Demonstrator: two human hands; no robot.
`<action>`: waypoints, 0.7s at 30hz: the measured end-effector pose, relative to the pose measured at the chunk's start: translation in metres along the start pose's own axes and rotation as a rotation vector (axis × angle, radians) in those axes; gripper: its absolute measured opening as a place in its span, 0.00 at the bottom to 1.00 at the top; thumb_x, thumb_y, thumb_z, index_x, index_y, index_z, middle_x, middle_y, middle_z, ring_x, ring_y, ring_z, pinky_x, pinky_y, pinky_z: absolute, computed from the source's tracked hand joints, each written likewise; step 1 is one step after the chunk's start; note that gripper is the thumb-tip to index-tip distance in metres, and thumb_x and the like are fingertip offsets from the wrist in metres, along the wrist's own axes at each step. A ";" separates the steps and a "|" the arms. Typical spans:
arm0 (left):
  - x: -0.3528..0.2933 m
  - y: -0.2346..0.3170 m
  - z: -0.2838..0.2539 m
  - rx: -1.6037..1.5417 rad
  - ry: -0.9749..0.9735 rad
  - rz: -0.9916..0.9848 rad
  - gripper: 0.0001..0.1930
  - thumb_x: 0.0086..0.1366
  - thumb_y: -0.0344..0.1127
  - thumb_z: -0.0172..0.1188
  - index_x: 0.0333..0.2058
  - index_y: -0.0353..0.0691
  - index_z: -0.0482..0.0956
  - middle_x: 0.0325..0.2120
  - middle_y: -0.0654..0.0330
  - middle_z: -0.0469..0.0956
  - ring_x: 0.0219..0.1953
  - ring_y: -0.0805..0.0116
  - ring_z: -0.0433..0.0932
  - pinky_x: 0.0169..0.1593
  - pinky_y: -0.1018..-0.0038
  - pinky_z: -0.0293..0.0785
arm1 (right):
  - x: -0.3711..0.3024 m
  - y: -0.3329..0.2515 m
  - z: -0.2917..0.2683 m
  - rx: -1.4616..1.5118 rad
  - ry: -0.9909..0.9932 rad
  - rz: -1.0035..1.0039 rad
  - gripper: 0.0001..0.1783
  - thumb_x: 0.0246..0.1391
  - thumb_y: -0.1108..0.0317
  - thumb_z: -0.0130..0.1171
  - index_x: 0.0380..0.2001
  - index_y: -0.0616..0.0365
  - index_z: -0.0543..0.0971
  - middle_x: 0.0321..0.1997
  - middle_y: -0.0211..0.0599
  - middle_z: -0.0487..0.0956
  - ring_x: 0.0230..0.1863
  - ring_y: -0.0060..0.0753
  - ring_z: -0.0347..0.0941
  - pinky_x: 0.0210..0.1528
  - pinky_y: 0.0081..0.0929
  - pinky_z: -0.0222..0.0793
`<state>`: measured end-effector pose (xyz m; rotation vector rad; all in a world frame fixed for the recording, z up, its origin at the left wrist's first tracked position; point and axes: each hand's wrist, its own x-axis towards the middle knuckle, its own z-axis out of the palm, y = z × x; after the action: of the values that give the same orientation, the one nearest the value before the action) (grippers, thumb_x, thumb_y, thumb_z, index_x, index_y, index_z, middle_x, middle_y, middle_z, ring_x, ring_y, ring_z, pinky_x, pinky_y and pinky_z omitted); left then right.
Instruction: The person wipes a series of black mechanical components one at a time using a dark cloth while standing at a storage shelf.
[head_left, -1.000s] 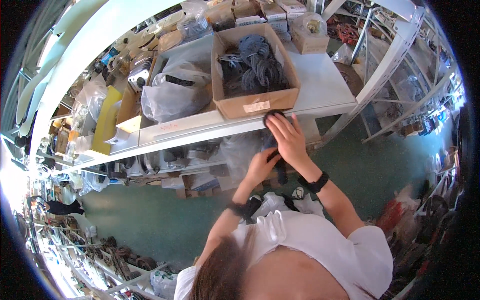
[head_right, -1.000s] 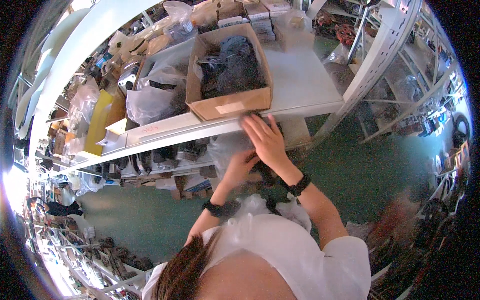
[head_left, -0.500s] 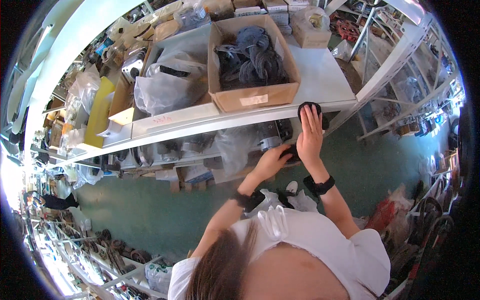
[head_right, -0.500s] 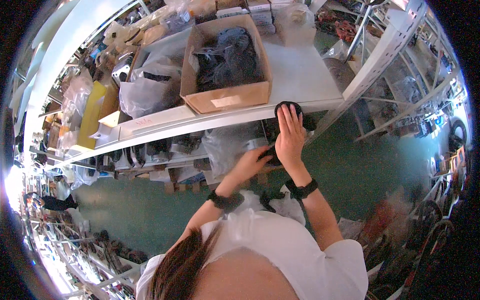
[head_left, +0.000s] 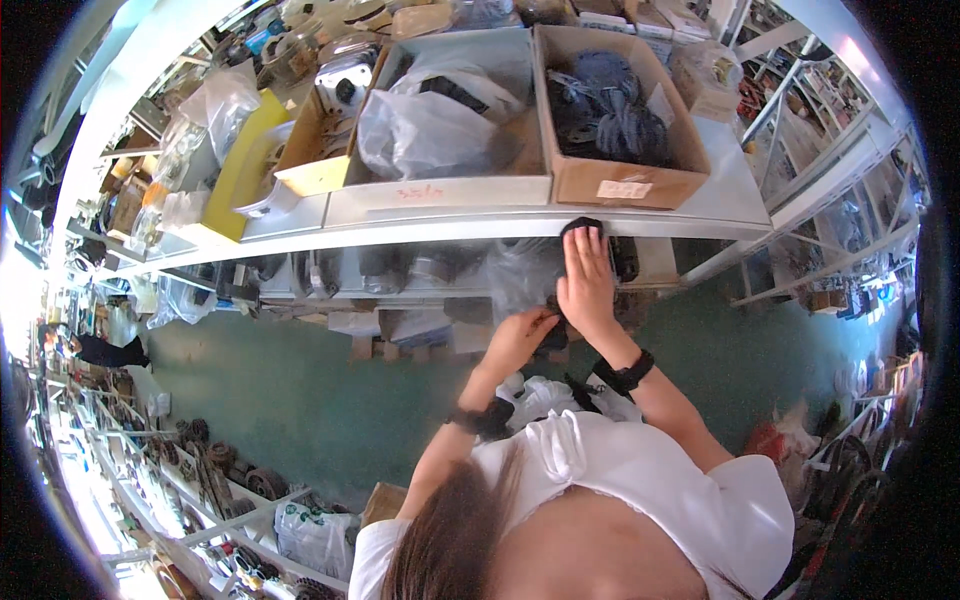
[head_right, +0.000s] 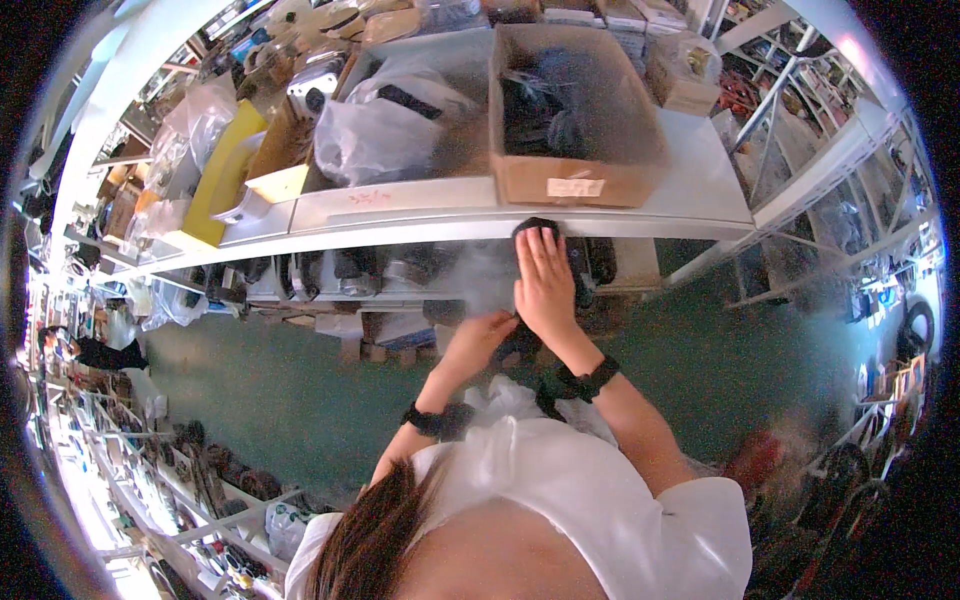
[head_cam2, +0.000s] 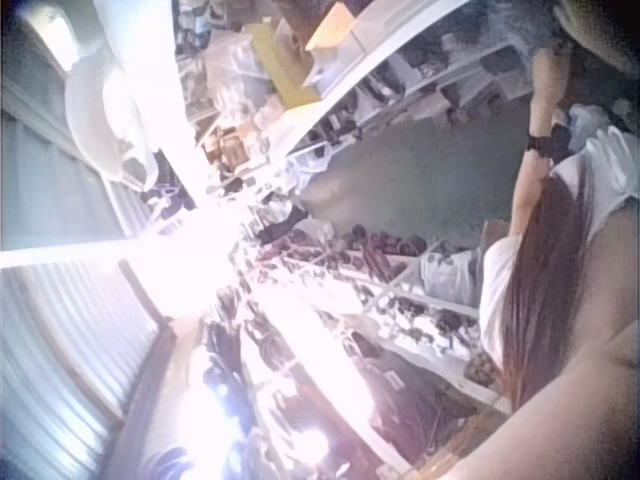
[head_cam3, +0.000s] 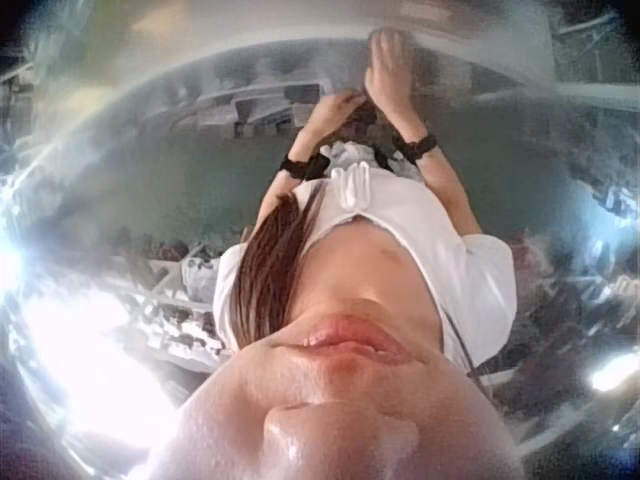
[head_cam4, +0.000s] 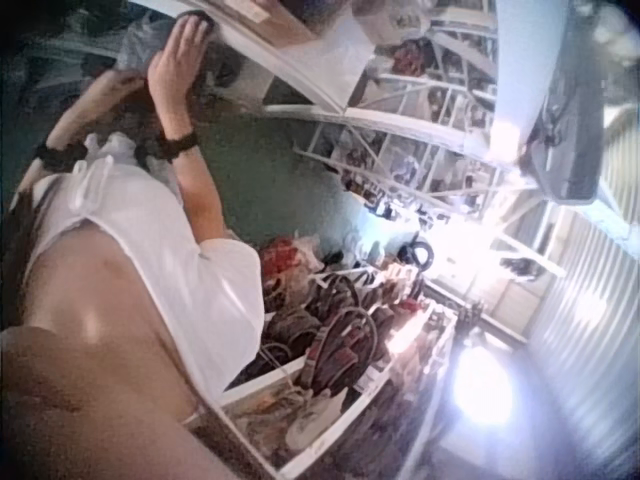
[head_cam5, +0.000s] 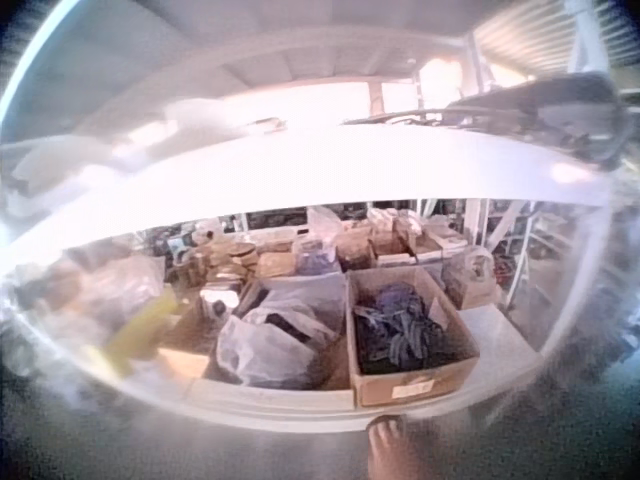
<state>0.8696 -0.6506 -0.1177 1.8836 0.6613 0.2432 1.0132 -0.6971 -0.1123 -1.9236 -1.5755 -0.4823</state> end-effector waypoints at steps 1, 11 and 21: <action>-0.004 0.001 -0.008 -0.052 0.018 -0.073 0.14 0.60 0.39 0.50 0.36 0.33 0.73 0.31 0.45 0.74 0.30 0.53 0.74 0.35 0.68 0.68 | 0.002 -0.006 0.013 0.000 0.009 -0.034 0.32 0.40 0.75 0.48 0.55 0.66 0.60 0.60 0.51 0.57 0.63 0.52 0.48 0.63 0.48 0.43; -0.048 -0.053 -0.063 -0.045 0.381 -0.189 0.09 0.56 0.28 0.51 0.35 0.30 0.73 0.25 0.56 0.77 0.27 0.76 0.71 0.33 0.76 0.67 | 0.053 -0.110 0.082 0.076 -0.152 -0.434 0.28 0.49 0.71 0.45 0.57 0.60 0.59 0.62 0.34 0.58 0.62 0.29 0.52 0.64 0.32 0.45; -0.049 -0.002 -0.045 0.001 0.324 -0.040 0.06 0.55 0.28 0.55 0.30 0.32 0.71 0.22 0.56 0.75 0.24 0.73 0.72 0.31 0.77 0.68 | 0.034 -0.073 0.016 0.394 -0.214 -0.206 0.26 0.48 0.76 0.42 0.55 0.65 0.60 0.61 0.44 0.57 0.63 0.42 0.50 0.64 0.42 0.42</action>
<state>0.8081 -0.6418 -0.0945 1.8460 0.9157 0.5294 0.9489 -0.6529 -0.0876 -1.5619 -1.8556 -0.0368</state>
